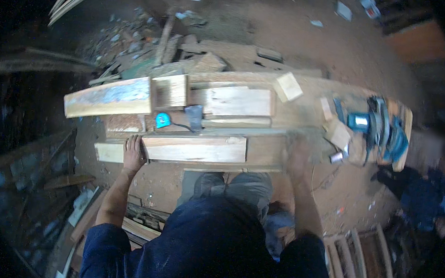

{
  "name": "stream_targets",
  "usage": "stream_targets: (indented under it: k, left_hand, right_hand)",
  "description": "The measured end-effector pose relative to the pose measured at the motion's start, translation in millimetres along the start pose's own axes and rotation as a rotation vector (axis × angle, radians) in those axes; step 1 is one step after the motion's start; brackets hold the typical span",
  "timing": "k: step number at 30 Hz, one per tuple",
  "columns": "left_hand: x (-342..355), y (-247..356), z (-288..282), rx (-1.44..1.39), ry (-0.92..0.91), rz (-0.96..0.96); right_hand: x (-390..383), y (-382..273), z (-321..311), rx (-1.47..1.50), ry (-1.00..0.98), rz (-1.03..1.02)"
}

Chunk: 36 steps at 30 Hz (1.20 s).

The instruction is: The person uses a circular saw to cut a wooden plank on a workbench. They measure the wood with a tape measure, position the plank, and make several cuts to produce smaller pieces.

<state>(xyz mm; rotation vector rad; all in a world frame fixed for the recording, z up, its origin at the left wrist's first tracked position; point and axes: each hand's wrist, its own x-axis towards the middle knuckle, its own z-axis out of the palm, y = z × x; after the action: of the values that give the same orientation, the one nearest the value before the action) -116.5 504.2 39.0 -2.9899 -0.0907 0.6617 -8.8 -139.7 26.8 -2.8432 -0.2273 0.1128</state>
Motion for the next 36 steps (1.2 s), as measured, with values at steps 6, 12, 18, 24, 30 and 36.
stream_targets:
  k: [6,12,18,24,30,36]
  left_hand:
    - [-50,-55,-1,-0.040,0.281,-0.082]
    - [-78,-59,9,-0.263,0.362,-0.177]
    - [-94,-54,8,-0.595,0.305,-0.200]
    - [-69,-64,77,-1.135,0.778,-1.057]
    - [-24,63,-13,-2.602,0.383,-0.789]
    - [-28,79,10,-2.755,0.572,-0.852]
  right_hand:
    - [-16,-155,55,0.812,-0.465,0.195]
    - [18,-197,56,1.072,-0.711,0.175]
    - [16,-223,-29,0.977,-0.727,0.126]
    - [8,-312,-51,1.106,-0.681,-0.013]
    - [20,-349,-44,0.537,-0.445,-0.681]
    - [22,-353,-56,0.165,-0.611,-1.051]
